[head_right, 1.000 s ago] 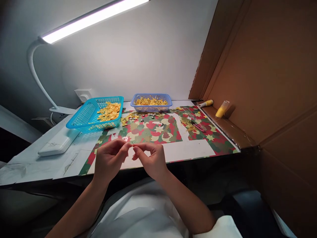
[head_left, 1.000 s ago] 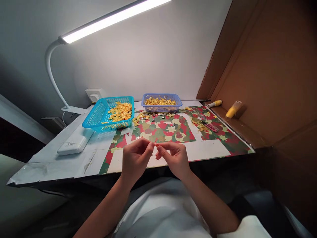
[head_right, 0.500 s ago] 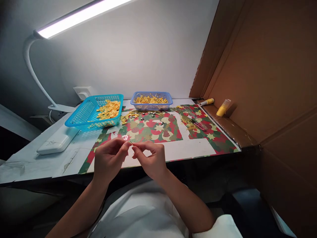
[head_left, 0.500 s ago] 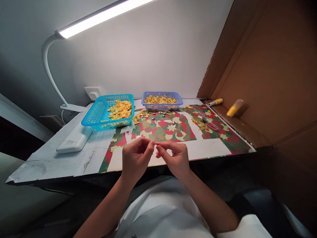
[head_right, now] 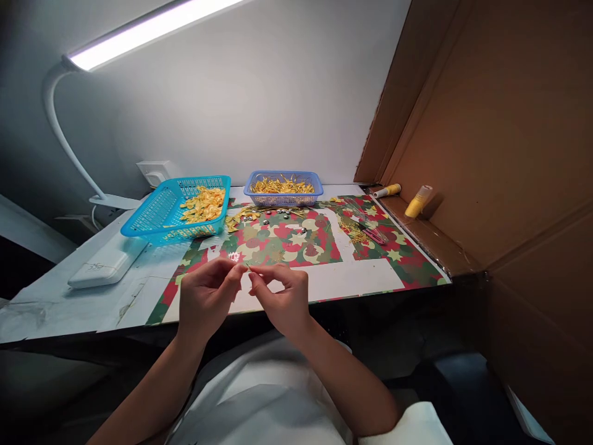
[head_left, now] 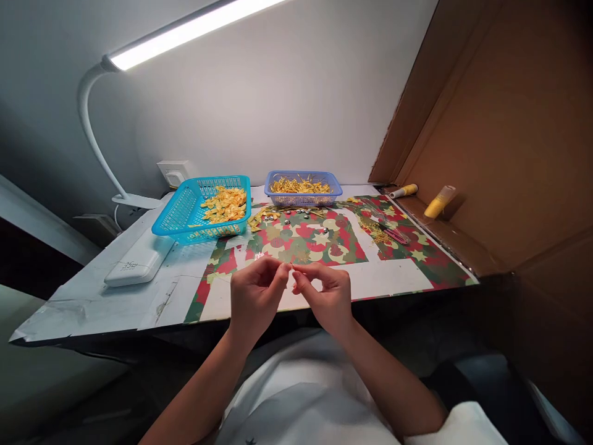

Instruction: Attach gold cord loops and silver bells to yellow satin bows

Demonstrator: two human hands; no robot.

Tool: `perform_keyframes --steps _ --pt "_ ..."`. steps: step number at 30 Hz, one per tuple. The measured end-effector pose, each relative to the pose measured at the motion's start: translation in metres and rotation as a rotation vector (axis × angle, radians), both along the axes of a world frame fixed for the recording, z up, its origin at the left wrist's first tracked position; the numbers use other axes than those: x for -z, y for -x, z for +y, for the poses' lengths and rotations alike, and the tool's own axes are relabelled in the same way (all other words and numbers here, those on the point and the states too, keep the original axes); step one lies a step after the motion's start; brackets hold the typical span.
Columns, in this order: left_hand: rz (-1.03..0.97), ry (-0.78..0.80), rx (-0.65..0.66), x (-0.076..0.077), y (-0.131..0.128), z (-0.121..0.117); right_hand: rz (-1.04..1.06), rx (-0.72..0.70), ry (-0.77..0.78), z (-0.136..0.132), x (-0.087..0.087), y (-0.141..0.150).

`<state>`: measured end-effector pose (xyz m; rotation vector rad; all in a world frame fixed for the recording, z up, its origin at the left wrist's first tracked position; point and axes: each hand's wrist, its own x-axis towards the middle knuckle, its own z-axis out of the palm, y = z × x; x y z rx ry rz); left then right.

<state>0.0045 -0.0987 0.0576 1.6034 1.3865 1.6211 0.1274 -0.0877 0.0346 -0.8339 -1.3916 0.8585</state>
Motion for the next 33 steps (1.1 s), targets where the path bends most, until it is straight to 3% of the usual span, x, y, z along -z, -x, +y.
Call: perform_keyframes --steps 33 --pt "-0.076 0.053 0.029 0.0063 0.0008 0.0016 0.004 0.017 0.005 0.0032 0.0042 0.0022"
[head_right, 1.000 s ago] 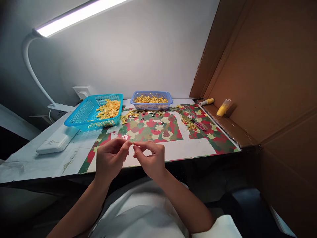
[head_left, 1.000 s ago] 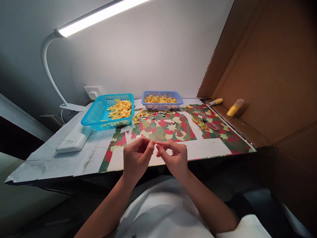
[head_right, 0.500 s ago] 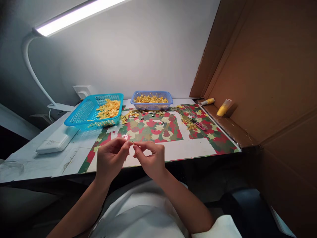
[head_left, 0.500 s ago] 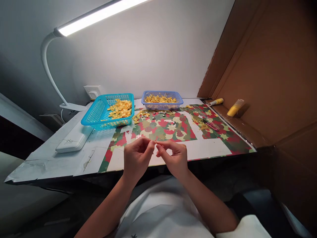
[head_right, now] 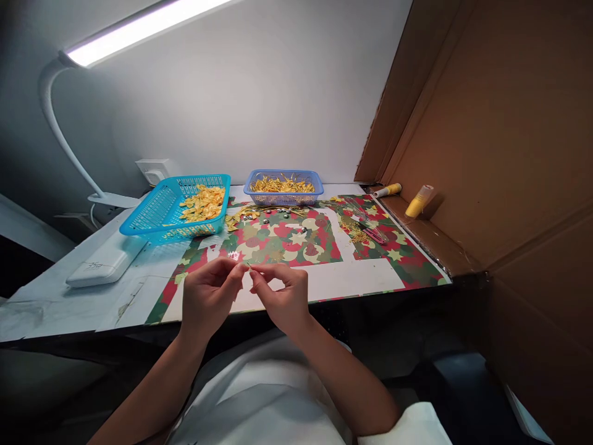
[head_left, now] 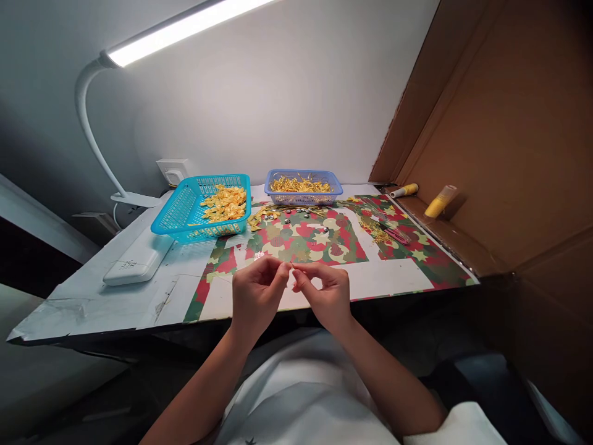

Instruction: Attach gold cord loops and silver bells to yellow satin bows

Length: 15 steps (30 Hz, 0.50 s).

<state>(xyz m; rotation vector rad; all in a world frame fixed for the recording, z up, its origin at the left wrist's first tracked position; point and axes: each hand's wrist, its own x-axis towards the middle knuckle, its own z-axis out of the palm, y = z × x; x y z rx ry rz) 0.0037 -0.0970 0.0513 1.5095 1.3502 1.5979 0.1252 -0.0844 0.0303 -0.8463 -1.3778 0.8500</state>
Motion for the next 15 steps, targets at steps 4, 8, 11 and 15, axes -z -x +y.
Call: perform_keyframes --steps 4,8,11,15 --pt "-0.107 0.086 0.105 0.001 0.002 0.011 -0.001 0.001 0.073 0.015 -0.003 -0.008" --pt "-0.158 0.202 0.262 -0.001 0.006 0.037 -0.098 -0.025 0.088 0.046 -0.013 -0.026" --pt "-0.206 0.312 0.367 -0.004 0.008 0.062 -0.176 -0.079 0.062 0.073 -0.022 -0.034" --pt "-0.271 0.424 0.441 -0.007 0.009 0.096 -0.227 -0.142 0.082 0.104 -0.031 -0.033"
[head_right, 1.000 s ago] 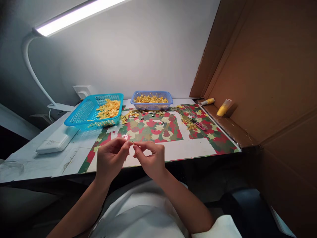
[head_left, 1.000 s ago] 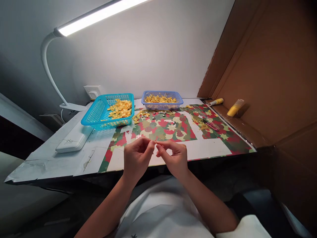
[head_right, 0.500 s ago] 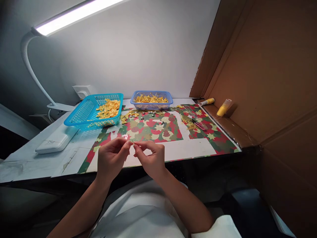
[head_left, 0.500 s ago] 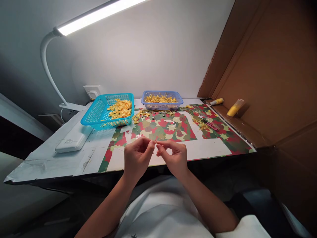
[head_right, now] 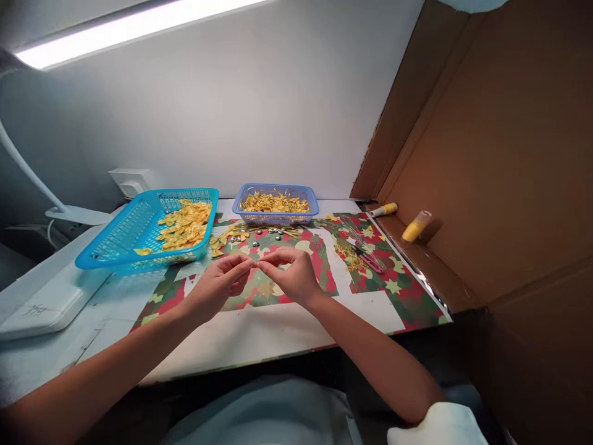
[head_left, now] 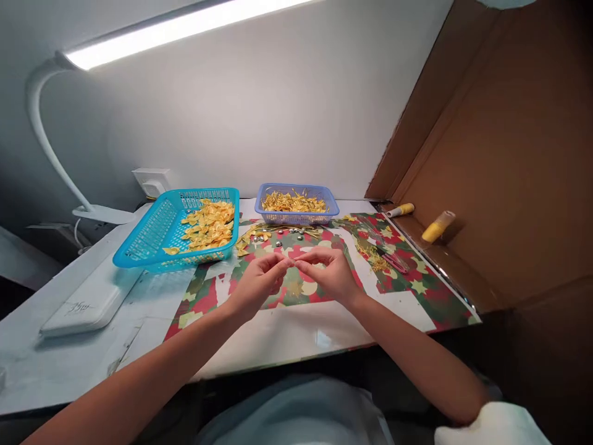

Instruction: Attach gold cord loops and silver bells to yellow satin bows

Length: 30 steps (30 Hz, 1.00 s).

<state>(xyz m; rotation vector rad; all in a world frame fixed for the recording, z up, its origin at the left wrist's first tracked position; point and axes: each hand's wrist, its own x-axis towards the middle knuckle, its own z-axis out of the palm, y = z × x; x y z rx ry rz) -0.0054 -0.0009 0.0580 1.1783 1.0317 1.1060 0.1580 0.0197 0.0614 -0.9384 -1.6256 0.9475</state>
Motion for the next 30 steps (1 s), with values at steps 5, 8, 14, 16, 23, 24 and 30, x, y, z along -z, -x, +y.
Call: perform_keyframes --steps 5,8,14,16,23,24,30 --pt "-0.007 0.105 0.017 0.010 0.000 0.029 0.054 -0.008 0.198 0.028 0.008 0.010" --pt "-0.012 0.181 0.026 0.024 0.003 0.034 0.105 -0.055 0.387 0.033 0.022 0.013" --pt "0.021 0.240 -0.038 0.038 0.004 0.029 0.178 -0.109 0.663 0.026 0.041 0.011" --pt "0.058 0.226 -0.069 0.038 0.003 0.027 0.178 -0.107 0.699 0.024 0.043 0.011" --pt "0.124 0.189 -0.111 0.035 0.004 0.023 0.152 -0.116 0.747 0.023 0.040 0.012" --pt "0.133 0.183 -0.114 0.034 0.004 0.022 0.151 -0.118 0.747 0.023 0.039 0.012" --pt "0.147 0.162 -0.124 0.036 0.005 0.017 0.157 -0.115 0.735 0.018 0.036 0.018"
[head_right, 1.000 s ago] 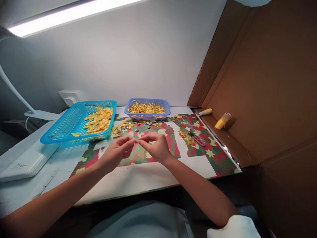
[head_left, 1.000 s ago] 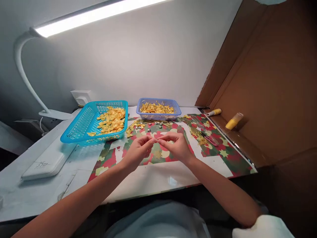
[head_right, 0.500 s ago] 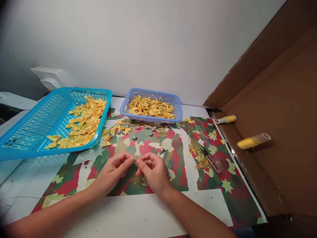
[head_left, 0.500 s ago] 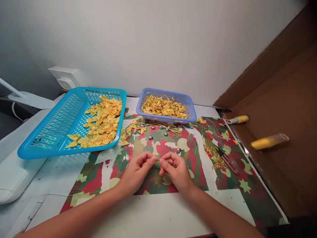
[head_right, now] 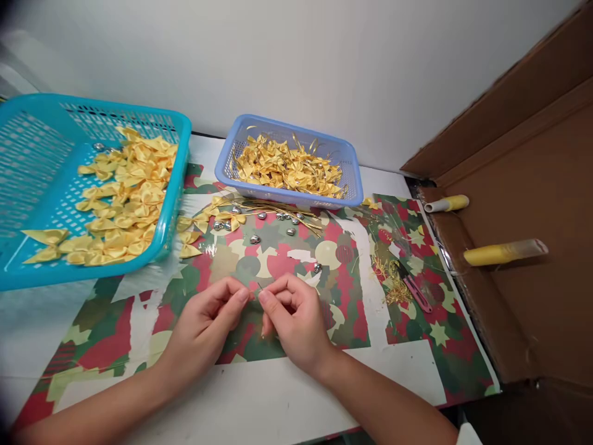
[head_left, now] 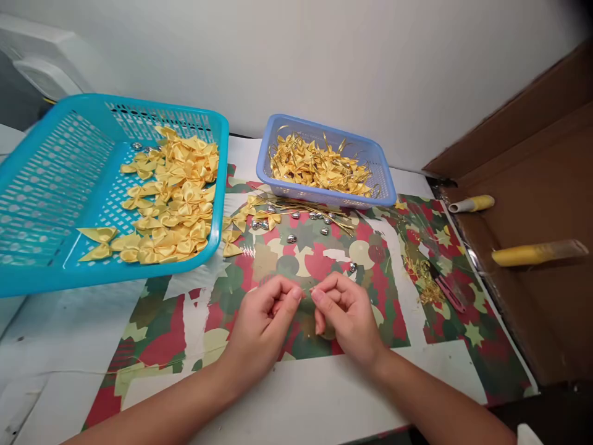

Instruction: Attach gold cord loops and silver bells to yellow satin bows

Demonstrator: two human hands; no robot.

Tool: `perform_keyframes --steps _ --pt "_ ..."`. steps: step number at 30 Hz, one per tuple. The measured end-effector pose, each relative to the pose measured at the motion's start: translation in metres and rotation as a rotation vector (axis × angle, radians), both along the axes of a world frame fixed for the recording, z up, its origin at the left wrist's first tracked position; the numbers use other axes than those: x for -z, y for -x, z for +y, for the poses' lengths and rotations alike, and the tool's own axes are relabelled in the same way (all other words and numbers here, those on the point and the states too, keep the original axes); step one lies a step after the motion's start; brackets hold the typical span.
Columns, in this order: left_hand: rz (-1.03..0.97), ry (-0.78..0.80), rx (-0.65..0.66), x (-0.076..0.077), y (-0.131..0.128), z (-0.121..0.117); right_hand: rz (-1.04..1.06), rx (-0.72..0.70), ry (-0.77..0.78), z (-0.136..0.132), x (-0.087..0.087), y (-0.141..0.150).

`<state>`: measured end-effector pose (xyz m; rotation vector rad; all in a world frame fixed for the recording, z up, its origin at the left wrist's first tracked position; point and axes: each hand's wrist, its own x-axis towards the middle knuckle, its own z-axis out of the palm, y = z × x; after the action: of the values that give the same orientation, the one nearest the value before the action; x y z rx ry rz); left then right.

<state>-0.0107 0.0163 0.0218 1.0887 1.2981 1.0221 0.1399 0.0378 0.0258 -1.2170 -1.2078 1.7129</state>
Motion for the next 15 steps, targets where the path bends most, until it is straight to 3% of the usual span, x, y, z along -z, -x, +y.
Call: perform_keyframes --steps 15 --pt "0.113 -0.078 -0.110 0.0010 -0.0070 -0.0001 -0.030 -0.059 -0.098 -0.0042 0.0061 0.0011"
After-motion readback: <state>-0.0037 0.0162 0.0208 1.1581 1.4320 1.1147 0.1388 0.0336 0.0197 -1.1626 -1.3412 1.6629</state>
